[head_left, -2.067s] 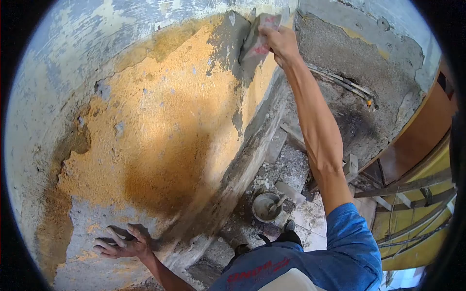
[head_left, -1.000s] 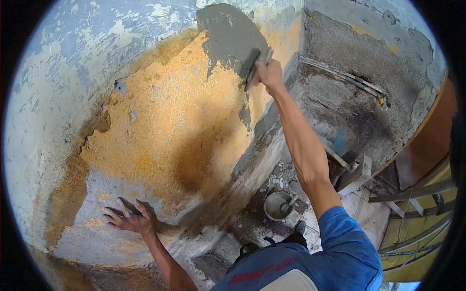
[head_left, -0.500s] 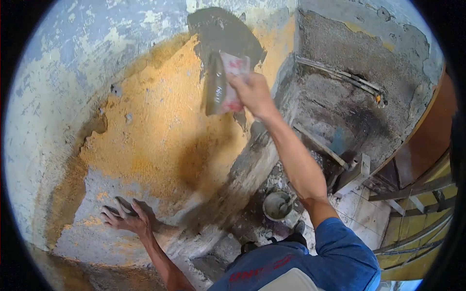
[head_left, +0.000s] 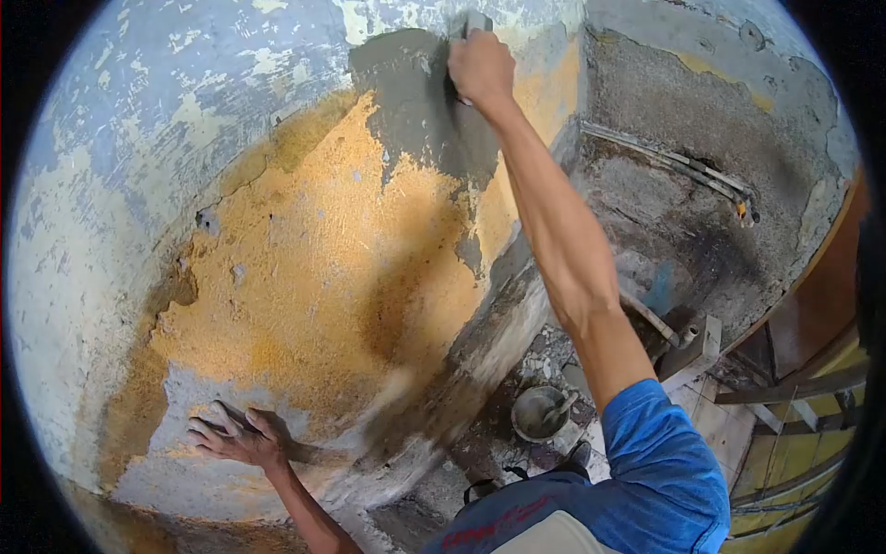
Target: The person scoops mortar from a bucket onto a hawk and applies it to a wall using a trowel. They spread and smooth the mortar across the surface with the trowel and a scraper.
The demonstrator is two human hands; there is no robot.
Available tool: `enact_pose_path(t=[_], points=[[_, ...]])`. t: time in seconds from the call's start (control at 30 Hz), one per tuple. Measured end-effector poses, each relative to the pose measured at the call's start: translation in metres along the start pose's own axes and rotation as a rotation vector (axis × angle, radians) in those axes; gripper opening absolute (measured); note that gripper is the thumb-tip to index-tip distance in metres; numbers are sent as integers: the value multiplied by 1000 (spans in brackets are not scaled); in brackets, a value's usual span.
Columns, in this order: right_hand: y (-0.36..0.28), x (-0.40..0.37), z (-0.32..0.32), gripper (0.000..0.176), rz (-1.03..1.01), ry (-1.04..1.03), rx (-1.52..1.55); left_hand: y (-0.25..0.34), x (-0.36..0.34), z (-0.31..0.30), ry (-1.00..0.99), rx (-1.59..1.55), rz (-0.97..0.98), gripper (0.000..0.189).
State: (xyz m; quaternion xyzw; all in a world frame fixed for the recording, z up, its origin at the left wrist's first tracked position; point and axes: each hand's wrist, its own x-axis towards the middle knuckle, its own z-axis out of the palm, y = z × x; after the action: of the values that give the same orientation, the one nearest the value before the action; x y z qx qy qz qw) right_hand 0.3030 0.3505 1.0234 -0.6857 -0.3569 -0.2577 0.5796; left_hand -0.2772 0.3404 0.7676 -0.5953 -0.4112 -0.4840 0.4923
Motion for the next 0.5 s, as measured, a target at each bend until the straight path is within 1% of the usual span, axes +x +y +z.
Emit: enact_pose_path(t=[0.07, 0.13, 0.17, 0.2, 0.23, 0.27, 0.3, 0.33, 0.4, 0.47, 0.5], points=[[-21, -25, -2, 34, -96, -7, 36, 6, -5, 2, -9, 5, -21, 57], [-37, -68, -23, 31, -103, -56, 149, -3, -8, 3, -18, 42, -12, 58], [-38, -87, -33, 30, -135, -160, 157, -2, -8, 3, -14, 36, -12, 58], [-36, -102, -42, 30, -170, -256, 168, 0, -6, 5, -8, 43, -11, 59], [-26, -116, -51, 30, -166, -248, 171, -2, -6, 2, -7, 53, -4, 60], [-11, -127, -61, 32, -226, -260, 205, -4, -7, 0, 4, 55, -1, 60], [3, -128, -69, 34, -292, -266, 240, -5, -10, 3, -20, 41, -13, 58], [15, -124, -76, 34, -300, -256, 249, -7, -11, 2, -48, 29, -26, 55], [36, -107, -90, 37, -101, -250, 227, -5, -8, 1, -26, 49, -21, 58], [54, -67, -93, 37, 16, -210, 165, -2, -6, 0, -29, 68, -6, 61], [70, -44, -78, 37, 19, -215, 171, -3, -6, 0, -28, 54, 0, 60]])
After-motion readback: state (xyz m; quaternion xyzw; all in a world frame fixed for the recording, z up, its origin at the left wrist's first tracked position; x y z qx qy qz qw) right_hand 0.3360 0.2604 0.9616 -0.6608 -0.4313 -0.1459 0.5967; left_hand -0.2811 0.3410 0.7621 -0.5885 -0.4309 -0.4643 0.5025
